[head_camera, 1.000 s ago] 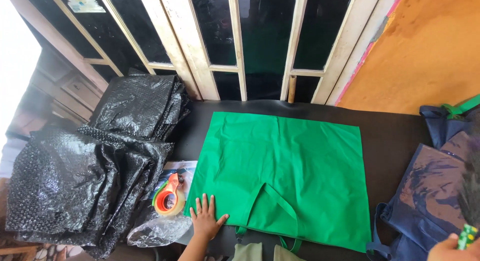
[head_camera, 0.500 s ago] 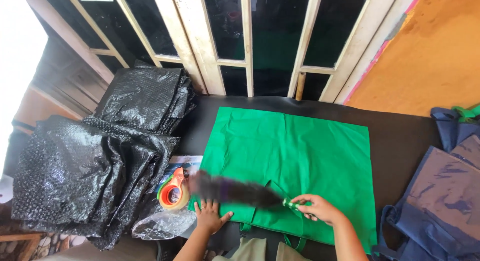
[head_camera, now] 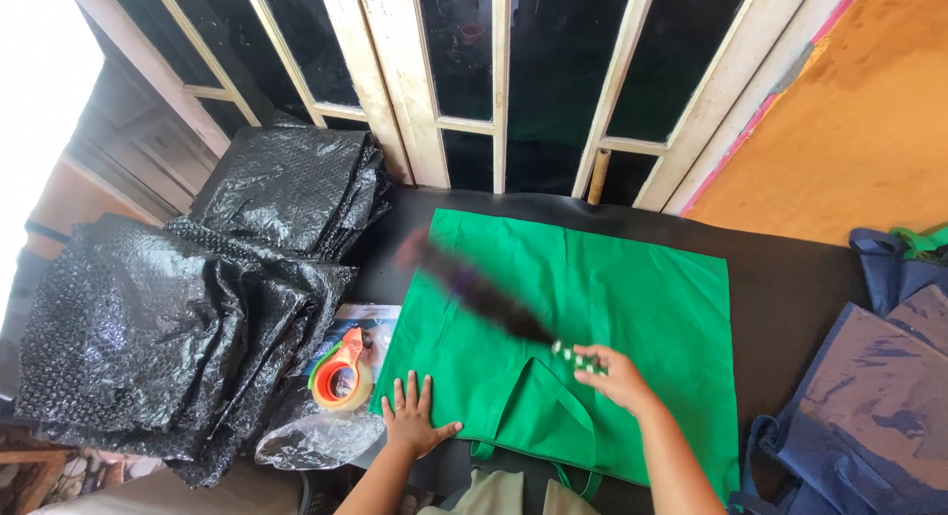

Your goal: The person seals a black bubble mailer with tape, then uses a feather duster to wipe the mailer and a green reusable bag. The person places a white foam-wrapped item into the green bag and wipes the item with the duster before folding the bag closed.

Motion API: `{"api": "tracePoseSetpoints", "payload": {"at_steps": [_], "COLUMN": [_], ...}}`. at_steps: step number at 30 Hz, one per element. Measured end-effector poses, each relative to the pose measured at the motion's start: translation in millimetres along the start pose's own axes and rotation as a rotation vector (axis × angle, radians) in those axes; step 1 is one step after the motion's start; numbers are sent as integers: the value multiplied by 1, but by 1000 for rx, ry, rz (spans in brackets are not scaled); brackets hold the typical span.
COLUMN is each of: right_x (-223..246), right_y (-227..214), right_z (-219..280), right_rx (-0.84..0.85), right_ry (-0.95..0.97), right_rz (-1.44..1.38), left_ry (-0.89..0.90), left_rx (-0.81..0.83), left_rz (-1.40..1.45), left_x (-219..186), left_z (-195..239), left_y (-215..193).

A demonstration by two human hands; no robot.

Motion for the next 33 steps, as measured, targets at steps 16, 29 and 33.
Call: {"api": "tracePoseSetpoints", "payload": {"at_steps": [16,29,33], "right_x": [-31,-43,-89], "right_y": [12,-37,-58], "right_z": [-10,35,80], "right_rx": [67,-166,140], "right_ry": [-2,-29,241], "right_rz": [-244,-542,-310], "left_ry": [0,-383,54], "left_rx": [-45,-643,190], "left_rz": [-4,1073,2377], "left_x": [-2,22,-47], "left_z": [1,-23,-82], "left_y": [1,79,141]}}
Point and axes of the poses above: each hand's wrist, its own z-axis away from the middle knuckle, its own y-axis out of the palm, x = y × z, the point moved 9 cm from there along -z, towards the middle knuckle, and after that the axes turned 8 degrees about x, right-handed, at the moved point
